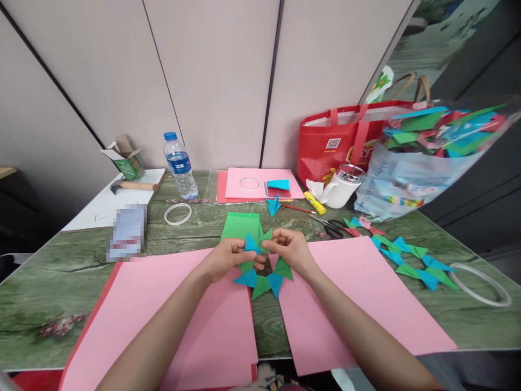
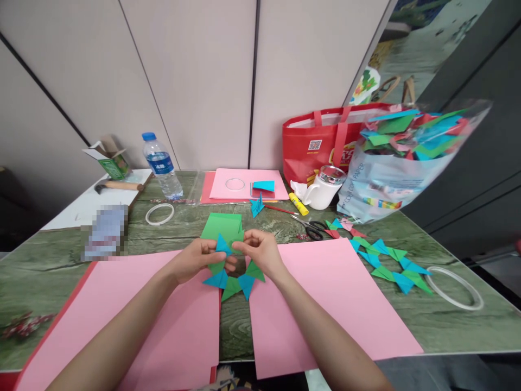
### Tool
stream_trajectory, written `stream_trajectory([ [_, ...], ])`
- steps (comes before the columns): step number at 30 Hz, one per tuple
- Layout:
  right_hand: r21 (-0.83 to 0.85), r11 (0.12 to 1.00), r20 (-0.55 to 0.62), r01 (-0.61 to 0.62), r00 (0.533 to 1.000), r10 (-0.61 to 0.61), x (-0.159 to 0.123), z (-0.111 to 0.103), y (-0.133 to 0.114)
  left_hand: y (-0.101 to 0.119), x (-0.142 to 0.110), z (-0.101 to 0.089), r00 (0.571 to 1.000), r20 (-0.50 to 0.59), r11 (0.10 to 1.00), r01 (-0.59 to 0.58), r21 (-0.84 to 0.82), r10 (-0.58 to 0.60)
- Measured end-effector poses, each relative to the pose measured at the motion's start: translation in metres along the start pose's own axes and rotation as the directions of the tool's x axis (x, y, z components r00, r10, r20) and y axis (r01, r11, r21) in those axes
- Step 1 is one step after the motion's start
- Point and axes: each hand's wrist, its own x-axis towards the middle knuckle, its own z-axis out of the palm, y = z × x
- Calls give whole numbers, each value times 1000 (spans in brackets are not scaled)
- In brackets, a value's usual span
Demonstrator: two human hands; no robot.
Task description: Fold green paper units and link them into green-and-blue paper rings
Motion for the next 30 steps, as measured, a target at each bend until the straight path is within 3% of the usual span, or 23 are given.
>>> stream_trajectory([
  [5,-36,999,76,-34,996,37,0,8,2,-3,4,-6,997,-74,997,30,-71,-35],
  [8,-42,996,109,-73,991,77,14,1,9,-7,7,-6,990,-121,991,60,-121,-74],
  [10,-144,988,26,-61,998,65,32,-11,15,-7,8,-8,985,-155,984,52,-172,-79],
  [11,-284,959,-27,-13,1000,6,42,-19,17,-7,8,-9,982,-171,978,44,-203,-79],
  [13,-633,770,-70,86,983,-168,63,-33,21,-5,8,-11,978,-191,965,28,-262,-80],
  [15,-850,520,-40,85,974,-224,80,-42,24,-4,7,-13,980,-183,954,24,-300,-83],
  [18,-967,239,45,92,980,-195,96,-44,26,-5,7,-14,985,-155,952,21,-307,-72],
  [21,-984,100,124,146,972,-198,102,-40,31,-7,7,-16,987,-141,957,29,-289,-73],
  [23,-982,89,144,168,963,-228,103,-39,37,-8,7,-16,987,-142,957,29,-289,-73],
  [26,-968,149,151,202,942,-301,102,-43,44,-8,7,-17,988,-136,955,24,-296,-67],
  [28,-945,220,146,243,914,-379,101,-45,45,-8,7,-18,989,-132,955,20,-295,-62],
  [30,-890,360,82,281,874,-479,101,-45,41,-8,7,-18,991,-125,959,18,-284,-55],
])
